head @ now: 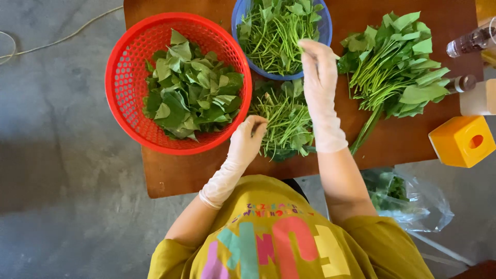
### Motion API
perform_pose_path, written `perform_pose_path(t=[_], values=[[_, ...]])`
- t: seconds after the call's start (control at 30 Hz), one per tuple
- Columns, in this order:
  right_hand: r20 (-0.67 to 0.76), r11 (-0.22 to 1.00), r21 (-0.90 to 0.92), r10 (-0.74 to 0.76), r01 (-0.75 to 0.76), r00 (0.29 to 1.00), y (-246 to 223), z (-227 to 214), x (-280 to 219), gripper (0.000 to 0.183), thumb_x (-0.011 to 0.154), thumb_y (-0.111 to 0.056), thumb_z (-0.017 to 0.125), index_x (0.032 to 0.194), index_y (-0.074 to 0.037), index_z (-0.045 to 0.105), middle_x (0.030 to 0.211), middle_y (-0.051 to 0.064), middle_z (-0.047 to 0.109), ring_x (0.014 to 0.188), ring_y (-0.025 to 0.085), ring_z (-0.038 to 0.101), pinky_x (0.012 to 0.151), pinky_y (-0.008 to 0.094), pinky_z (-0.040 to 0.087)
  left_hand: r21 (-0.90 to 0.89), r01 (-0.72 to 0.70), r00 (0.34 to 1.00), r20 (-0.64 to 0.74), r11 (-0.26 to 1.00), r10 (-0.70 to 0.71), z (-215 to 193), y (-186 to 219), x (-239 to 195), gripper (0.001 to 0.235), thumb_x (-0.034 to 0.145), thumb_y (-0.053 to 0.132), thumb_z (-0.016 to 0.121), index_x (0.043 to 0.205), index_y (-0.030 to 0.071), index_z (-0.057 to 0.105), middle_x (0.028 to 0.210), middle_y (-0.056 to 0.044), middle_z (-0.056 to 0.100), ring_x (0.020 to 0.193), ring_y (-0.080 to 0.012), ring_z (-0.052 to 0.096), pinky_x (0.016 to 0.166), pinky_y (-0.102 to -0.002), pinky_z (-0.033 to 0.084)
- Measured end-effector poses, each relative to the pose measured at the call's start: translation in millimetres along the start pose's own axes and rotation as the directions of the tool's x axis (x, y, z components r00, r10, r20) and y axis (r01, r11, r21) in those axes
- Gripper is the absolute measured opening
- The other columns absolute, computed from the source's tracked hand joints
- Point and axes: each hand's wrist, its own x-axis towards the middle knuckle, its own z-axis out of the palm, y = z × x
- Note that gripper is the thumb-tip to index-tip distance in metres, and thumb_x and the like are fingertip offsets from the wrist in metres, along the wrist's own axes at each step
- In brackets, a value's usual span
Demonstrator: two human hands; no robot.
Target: The person plucks leaves from sweet potato greens, placing the leaves into a red basket and the stems into a blue bowl.
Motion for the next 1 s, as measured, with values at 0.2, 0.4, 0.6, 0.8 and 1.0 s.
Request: perform_pose_path(t=[0.2, 0.4, 0.6, 0.8, 1.0], values=[[0.142, 0.971, -0.227, 0.114, -0.080, 0.983, 49, -19, -23, 0.027, 0.107, -0.005, 0.057, 0.129, -0.013, 0.069, 0.137, 0.012, 0.066, 0.129, 0.027, 0.059, 0.112, 0.039, 0.045, 0.331, -0.187, 0.972, -0.074, 0.925, 0.224, 12, 14, 3, 0.017, 0.085, 0.017, 0.078, 0.101, 0.014, 0.074, 0.105, -0.012, 0.068, 0.098, -0.0361, 0.061, 0.085, -0.046, 0.051], [-0.033, 0.899, -0.296, 0.328, -0.322, 0.944, 102, -84, -74, 0.017, 0.105, -0.013, 0.063, 0.119, -0.010, 0.073, 0.120, 0.010, 0.072, 0.111, 0.024, 0.067, 0.100, 0.037, 0.051, 0.431, -0.162, 0.984, 0.000, 0.888, 0.180, 22, 22, 9, 0.010, 0.091, 0.022, 0.076, 0.098, 0.016, 0.074, 0.092, -0.007, 0.072, 0.089, -0.0337, 0.063, 0.078, -0.046, 0.049], [-0.236, 0.688, -0.057, 0.695, -0.724, 0.679, 177, -141, -63, 0.020, 0.099, -0.019, 0.062, 0.112, -0.007, 0.072, 0.095, 0.005, 0.076, 0.070, 0.012, 0.069, 0.069, 0.025, 0.055, 0.449, -0.220, 0.963, -0.040, 0.866, 0.266, 39, 29, 7, 0.012, 0.092, 0.021, 0.074, 0.102, 0.015, 0.071, 0.089, -0.005, 0.071, 0.086, -0.0323, 0.063, 0.080, -0.046, 0.049], [-0.217, 0.722, -0.002, 0.675, -0.691, 0.705, 171, -136, -35, 0.019, 0.100, -0.020, 0.063, 0.111, -0.008, 0.071, 0.094, 0.005, 0.075, 0.069, 0.013, 0.067, 0.064, 0.027, 0.053, 0.458, -0.197, 0.972, -0.028, 0.867, 0.235, 47, 34, 4, 0.012, 0.092, 0.019, 0.072, 0.103, 0.015, 0.072, 0.092, -0.005, 0.071, 0.088, -0.0331, 0.063, 0.080, -0.046, 0.048], [0.273, 0.897, -0.320, 0.394, -0.304, 0.878, 105, -54, 12, 0.024, 0.104, -0.029, 0.059, 0.118, -0.017, 0.074, 0.136, 0.012, 0.065, 0.131, 0.028, 0.056, 0.118, 0.040, 0.041, 0.487, -0.234, 0.959, -0.028, 0.841, 0.282, 52, 40, 8, 0.014, 0.093, 0.020, 0.072, 0.106, 0.014, 0.072, 0.097, -0.006, 0.070, 0.093, -0.0336, 0.062, 0.083, -0.046, 0.048]])
